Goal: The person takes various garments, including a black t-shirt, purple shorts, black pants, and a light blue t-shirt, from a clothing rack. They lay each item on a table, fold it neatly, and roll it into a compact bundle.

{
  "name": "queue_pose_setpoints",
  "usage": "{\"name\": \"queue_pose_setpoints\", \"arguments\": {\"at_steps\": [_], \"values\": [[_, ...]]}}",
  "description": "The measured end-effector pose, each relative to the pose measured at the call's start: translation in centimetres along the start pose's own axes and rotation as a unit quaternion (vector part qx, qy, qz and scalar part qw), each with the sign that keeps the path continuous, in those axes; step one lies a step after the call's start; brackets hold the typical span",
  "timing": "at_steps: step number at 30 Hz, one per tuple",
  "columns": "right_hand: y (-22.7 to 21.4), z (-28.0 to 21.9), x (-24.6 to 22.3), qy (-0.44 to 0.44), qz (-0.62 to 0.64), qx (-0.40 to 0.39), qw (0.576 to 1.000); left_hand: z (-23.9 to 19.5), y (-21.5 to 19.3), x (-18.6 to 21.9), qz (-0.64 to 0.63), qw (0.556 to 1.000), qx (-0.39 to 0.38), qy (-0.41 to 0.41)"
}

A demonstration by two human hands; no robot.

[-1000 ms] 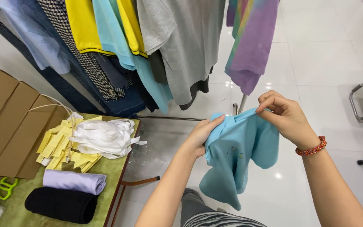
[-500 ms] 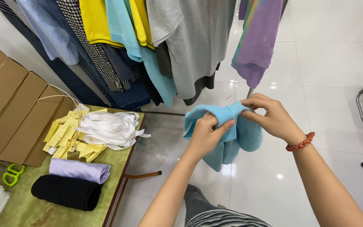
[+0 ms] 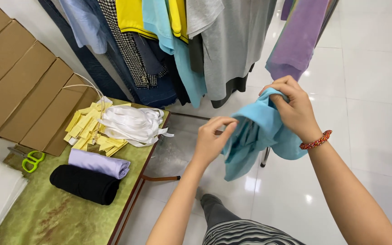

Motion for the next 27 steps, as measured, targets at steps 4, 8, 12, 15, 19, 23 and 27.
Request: {"name": "queue_pose_setpoints", "arguments": {"at_steps": [4, 8, 12, 15, 19, 23, 27], "values": [[0.5, 0.2, -0.7, 0.008, 0.015, -0.002, 1.000, -1.6, -0.5, -3.9, 0.010, 0.997, -0.015, -0.072], [0.7, 0.3, -1.4, 0.018, 0.031, -0.008, 0.999, -3.5, 2.8, -4.6, 0.020, 0.957, -0.184, -0.224], [-0.3, 0.1, -1.5, 0.038, 0.029, 0.002, 0.999, -5.4, 7.0, -10.1, 0.059, 0.930, -0.244, -0.268], [-0.8, -0.1, -2.0, 0.083, 0.060, 0.002, 0.995, -5.7, 9.9, -15.0, 0.046, 0.937, -0.221, -0.268], [-2.4, -0.5, -0.8, 0.099, 0.036, 0.016, 0.994, -3.7, 6.6, -10.5, 0.081, 0.959, -0.149, -0.229], [-4.2, -1.3, 0.3, 0.145, 0.011, 0.050, 0.988, -2.1, 2.5, -6.1, -0.127, 0.964, -0.008, -0.234], [-4.9, -2.1, 1.0, 0.182, 0.000, 0.070, 0.981, -1.4, 1.5, -10.1, -0.128, 0.972, 0.048, -0.192]]}}
Point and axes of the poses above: each hand's wrist, its own z-axis towards the middle knuckle, its own y-axis out of the palm, x = y × z, the point moved 5 cm from there along z, towards the middle knuckle, and after that the axes turned 7 degrees about -x, right-handed, at the moved point
